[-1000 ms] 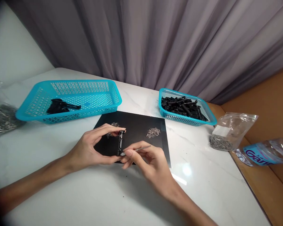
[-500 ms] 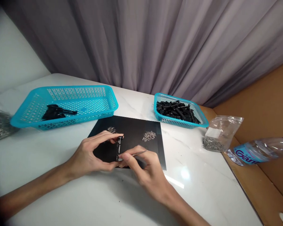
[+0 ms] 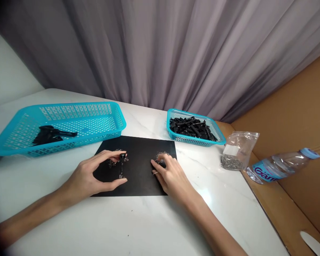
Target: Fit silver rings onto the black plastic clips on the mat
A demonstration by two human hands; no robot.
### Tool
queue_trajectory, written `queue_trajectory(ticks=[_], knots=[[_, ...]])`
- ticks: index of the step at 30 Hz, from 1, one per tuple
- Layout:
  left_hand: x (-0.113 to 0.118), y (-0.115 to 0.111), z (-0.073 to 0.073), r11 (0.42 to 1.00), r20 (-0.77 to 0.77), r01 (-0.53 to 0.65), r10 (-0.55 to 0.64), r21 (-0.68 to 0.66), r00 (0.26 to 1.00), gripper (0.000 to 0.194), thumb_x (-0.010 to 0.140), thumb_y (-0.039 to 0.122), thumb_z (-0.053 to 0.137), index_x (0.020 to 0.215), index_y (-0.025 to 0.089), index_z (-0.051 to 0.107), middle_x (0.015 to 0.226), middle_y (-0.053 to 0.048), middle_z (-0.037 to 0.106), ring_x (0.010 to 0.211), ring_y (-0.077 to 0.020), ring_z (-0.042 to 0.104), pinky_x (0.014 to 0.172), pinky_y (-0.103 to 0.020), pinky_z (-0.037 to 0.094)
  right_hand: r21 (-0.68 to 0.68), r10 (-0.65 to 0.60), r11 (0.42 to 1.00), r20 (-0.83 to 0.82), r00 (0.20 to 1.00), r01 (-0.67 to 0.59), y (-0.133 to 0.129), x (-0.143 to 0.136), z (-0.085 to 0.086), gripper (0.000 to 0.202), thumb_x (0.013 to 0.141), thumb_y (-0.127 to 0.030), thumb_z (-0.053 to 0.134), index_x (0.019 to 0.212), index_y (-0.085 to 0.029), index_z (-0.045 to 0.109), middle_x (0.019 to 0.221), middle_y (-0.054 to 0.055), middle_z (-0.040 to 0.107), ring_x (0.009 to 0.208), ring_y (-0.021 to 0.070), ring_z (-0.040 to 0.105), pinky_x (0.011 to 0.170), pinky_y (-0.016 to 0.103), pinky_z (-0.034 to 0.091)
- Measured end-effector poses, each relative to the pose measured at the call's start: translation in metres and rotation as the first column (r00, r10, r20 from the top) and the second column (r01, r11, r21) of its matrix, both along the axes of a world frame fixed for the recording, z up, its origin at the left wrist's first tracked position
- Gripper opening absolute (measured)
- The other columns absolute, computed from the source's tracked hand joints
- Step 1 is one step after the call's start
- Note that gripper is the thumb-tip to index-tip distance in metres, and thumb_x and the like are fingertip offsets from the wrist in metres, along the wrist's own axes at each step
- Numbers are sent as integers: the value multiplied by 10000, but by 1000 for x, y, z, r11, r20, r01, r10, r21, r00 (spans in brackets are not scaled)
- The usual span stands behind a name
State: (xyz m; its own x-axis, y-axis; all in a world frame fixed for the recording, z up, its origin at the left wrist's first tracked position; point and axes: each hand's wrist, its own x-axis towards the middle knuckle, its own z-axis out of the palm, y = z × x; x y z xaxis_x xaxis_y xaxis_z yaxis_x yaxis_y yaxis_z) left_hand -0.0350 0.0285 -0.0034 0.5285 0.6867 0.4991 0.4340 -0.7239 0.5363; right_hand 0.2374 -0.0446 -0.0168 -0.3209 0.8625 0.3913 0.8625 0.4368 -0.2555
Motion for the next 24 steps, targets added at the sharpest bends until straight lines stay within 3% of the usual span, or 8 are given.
queue_trajectory(ticks=[5,8,11,14,18,24], knots=[[1,-1,-1,999,5,1,-2,35,1000,593,779,401,807,1304,204,615,1110,-73,711,940,-220,679,869,-388,615,33,-84,995,-169,982,90,11,9,-1,152,1016,-206,556,1038,-182,704,1037,100,630,951,229,642,874,407,569],[0,0,0,999,-13,-10,10,45,1000,584,783,415,802,1298,207,621,1066,-63,719,920,-221,686,866,-387,617,36,-89,995,-135,987,94,15,14,-1,210,1006,-264,593,1178,-200,695,1124,116,616,978,239,627,881,419,563],[0,2,0,998,-15,-8,9,59,1000,588,779,429,804,1296,215,623,1064,-61,720,916,-224,689,863,-386,619,70,-139,987,-99,985,146,22,14,2,326,1044,-282,508,1331,-226,651,1196,132,591,947,239,612,869,437,553],[1,3,-2,997,-6,-3,3,74,1000,586,787,427,796,1305,217,619,1073,-64,716,910,-222,689,854,-383,621,64,-172,983,-48,984,175,29,13,6,323,1051,-302,485,1256,-201,714,1177,139,595,989,261,611,884,450,540],[1,2,-3,998,-23,-7,9,62,1000,600,787,440,799,1310,212,616,1119,-76,710,930,-228,683,854,-389,623,2,-122,993,69,990,122,35,5,11,338,1045,-335,505,1265,-189,716,1209,146,610,1093,292,598,915,466,521],[1,2,-5,999,-32,0,2,40,999,630,775,411,823,1330,217,594,1187,-88,689,982,-229,671,893,-382,626,-61,-94,993,54,994,97,48,-14,16,315,1025,-350,561,1246,-195,723,1170,117,657,1056,276,588,915,438,497]])
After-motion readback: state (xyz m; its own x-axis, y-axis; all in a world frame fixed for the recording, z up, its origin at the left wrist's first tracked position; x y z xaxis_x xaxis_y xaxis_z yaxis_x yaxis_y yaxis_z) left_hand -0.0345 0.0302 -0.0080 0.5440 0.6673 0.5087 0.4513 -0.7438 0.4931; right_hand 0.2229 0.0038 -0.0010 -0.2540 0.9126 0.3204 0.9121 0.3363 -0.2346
